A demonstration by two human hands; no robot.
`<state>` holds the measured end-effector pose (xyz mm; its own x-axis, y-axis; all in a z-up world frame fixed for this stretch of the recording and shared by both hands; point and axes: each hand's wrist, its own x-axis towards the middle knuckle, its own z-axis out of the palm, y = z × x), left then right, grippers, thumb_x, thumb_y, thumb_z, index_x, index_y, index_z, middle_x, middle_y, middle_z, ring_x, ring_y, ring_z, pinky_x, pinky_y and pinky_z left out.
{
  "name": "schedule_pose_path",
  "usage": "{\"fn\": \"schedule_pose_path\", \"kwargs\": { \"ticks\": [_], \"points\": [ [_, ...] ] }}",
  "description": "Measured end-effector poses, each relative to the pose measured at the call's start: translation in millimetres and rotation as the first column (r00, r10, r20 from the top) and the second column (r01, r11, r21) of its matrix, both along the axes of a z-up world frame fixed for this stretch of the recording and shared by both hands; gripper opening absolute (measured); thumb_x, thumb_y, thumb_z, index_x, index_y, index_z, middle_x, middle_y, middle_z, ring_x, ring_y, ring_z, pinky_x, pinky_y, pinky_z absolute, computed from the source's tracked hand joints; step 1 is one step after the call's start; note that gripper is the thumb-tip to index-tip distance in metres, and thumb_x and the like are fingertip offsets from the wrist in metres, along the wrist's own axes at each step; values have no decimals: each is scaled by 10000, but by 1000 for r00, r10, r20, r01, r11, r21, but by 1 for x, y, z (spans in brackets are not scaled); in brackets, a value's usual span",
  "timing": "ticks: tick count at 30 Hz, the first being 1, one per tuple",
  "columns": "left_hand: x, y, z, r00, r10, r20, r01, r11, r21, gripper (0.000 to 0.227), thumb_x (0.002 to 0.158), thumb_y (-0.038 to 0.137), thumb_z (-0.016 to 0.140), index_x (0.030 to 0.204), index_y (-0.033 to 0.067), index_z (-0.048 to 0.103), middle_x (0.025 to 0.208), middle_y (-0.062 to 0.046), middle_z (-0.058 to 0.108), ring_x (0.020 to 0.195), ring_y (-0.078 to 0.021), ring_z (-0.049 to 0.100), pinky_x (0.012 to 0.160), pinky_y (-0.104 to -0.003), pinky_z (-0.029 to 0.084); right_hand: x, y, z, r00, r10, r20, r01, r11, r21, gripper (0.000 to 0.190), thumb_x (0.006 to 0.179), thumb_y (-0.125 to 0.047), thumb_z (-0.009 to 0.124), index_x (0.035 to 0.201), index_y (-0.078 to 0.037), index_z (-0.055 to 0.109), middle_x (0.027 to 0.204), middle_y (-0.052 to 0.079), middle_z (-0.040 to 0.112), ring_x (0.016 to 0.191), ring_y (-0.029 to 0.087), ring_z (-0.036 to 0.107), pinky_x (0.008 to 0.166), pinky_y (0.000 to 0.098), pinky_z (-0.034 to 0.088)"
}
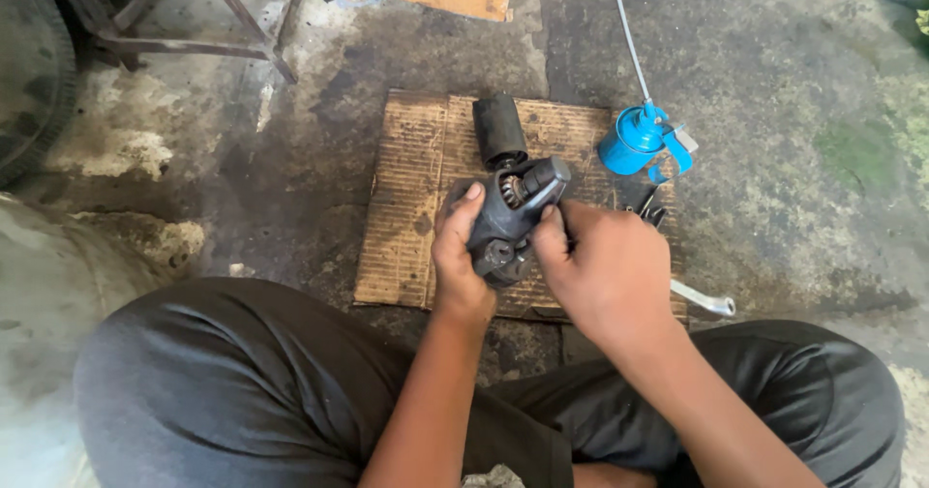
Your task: The person disassembles a mechanical part, likely a starter motor, using a wrench and their hands. They remove bolts, separate the housing, and extract internal components, placing them on a cardboard sheet.
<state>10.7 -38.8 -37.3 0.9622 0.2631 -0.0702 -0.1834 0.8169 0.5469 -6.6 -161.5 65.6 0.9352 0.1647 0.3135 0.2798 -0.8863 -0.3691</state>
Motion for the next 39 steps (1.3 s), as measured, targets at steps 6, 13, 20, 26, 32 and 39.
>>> {"fn": "schedule_pose_path", "kwargs": {
  "ticks": [6, 13, 20, 26, 32, 39],
  "points": [
    [4, 3, -6, 988, -134, -72, 126, 987, -103, 241, 981, 295, 641, 1053, 65, 649, 984, -44, 689, 885, -165, 681, 834, -329, 544, -4, -3, 0, 957, 228, 181, -205, 969, -138, 358, 895, -287, 674, 630, -54, 612, 558, 113, 598, 497, 343, 613, 488, 471, 472],
    [0, -2, 4, 980, -172, -100, 152, 971, -183, 317, 948, 346, 614, 1065, 62, 692, 982, -53, 727, 870, -177, 706, 831, -335, 561, 4, -12, -10, 974, 149, 170, -149, 989, -10, 317, 912, -265, 677, 678, -56, 633, 614, 154, 610, 554, 378, 612, 526, 478, 474],
    [1, -8, 1, 992, 114, -51, -111, 992, 56, 228, 944, 248, 685, 1039, 45, 641, 942, -43, 647, 842, -152, 630, 781, -314, 518, 8, -9, -17, 997, -74, -37, 77, 992, 97, 358, 924, -312, 673, 727, -15, 710, 585, 217, 603, 556, 417, 621, 553, 496, 485],
    [-6, -18, 17, 955, 297, 0, -288, 926, 243, 260, 950, 240, 688, 1065, 27, 594, 1023, -52, 590, 942, -149, 572, 851, -312, 505, 19, -13, -17, 953, -134, -273, 197, 956, 220, 421, 943, -349, 629, 773, 30, 695, 579, 236, 611, 527, 382, 637, 575, 475, 491],
    [-5, -28, 28, 901, 383, 203, -433, 765, 477, 277, 979, 203, 690, 1150, 25, 564, 1071, -46, 572, 998, -133, 547, 895, -304, 490, 37, -28, -23, 930, -99, -353, 212, 931, 297, 434, 963, -357, 605, 819, 44, 686, 590, 209, 626, 546, 266, 643, 589, 447, 486],
    [5, -23, 20, 936, 344, 72, -349, 891, 291, 226, 981, 196, 681, 1108, 37, 584, 1020, -46, 582, 953, -138, 535, 856, -307, 472, 36, -26, -25, 924, -76, -375, 199, 933, 301, 460, 983, -366, 599, 823, 57, 684, 579, 206, 612, 544, 273, 612, 583, 459, 472]
  ]
}}
